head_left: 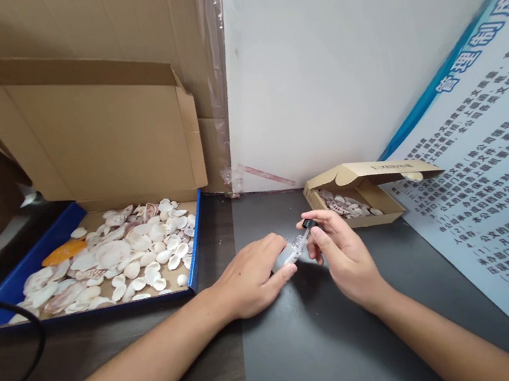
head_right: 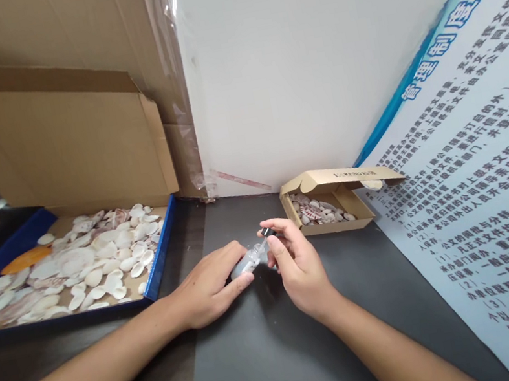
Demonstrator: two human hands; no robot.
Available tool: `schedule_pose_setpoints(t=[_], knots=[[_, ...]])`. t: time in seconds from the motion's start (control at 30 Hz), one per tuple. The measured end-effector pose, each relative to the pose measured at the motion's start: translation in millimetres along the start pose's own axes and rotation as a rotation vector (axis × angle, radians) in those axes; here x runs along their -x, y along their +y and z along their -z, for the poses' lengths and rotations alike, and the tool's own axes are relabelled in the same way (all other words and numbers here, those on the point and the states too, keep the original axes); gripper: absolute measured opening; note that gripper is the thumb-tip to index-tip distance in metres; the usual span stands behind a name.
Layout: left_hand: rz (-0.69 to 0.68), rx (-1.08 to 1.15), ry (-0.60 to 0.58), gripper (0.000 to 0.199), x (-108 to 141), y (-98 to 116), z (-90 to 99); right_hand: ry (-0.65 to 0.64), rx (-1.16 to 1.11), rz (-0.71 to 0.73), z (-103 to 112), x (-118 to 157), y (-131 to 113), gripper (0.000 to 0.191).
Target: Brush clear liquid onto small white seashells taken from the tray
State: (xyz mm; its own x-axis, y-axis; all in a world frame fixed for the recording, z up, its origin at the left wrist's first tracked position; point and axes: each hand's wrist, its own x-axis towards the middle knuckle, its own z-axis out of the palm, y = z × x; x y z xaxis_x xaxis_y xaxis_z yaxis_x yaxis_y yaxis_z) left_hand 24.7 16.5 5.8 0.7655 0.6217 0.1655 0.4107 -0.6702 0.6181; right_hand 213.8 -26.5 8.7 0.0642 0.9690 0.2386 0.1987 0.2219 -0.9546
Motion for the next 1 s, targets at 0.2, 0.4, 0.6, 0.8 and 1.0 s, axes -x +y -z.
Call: schedule_pose_setpoints(t=[0.2, 0.4, 0.6, 0.8, 1.0], knots=[[0.001, -0.007, -0.005, 0.019, 0.2, 0.5, 0.2, 0.029, 0.021, 0.022, 0.7, -1.1, 0.7, 0.024], [-0.008, -0.002, -0.001, 0.021, 0.9, -0.5, 0.4, 0.078, 0.061, 0.043, 2.5, -4.1, 3.7, 0.024], [-0.010, 0.016, 0.006, 0.021, 1.1, -0.4, 0.6, 0.102, 0.114, 0.057, 3.7, -5.1, 5.4, 0.025], [0.001, 0.023, 0.007, 0.019, 1.4, 0.8, 1.5, 0.103, 0.116, 0.050, 3.6, -4.5, 2.4, 0.024], [0.017, 0.023, 0.022, 0.016, 1.4, 1.8, 1.8, 0.113, 0.132, 0.066, 4.6, -3.9, 0.6, 0.023]])
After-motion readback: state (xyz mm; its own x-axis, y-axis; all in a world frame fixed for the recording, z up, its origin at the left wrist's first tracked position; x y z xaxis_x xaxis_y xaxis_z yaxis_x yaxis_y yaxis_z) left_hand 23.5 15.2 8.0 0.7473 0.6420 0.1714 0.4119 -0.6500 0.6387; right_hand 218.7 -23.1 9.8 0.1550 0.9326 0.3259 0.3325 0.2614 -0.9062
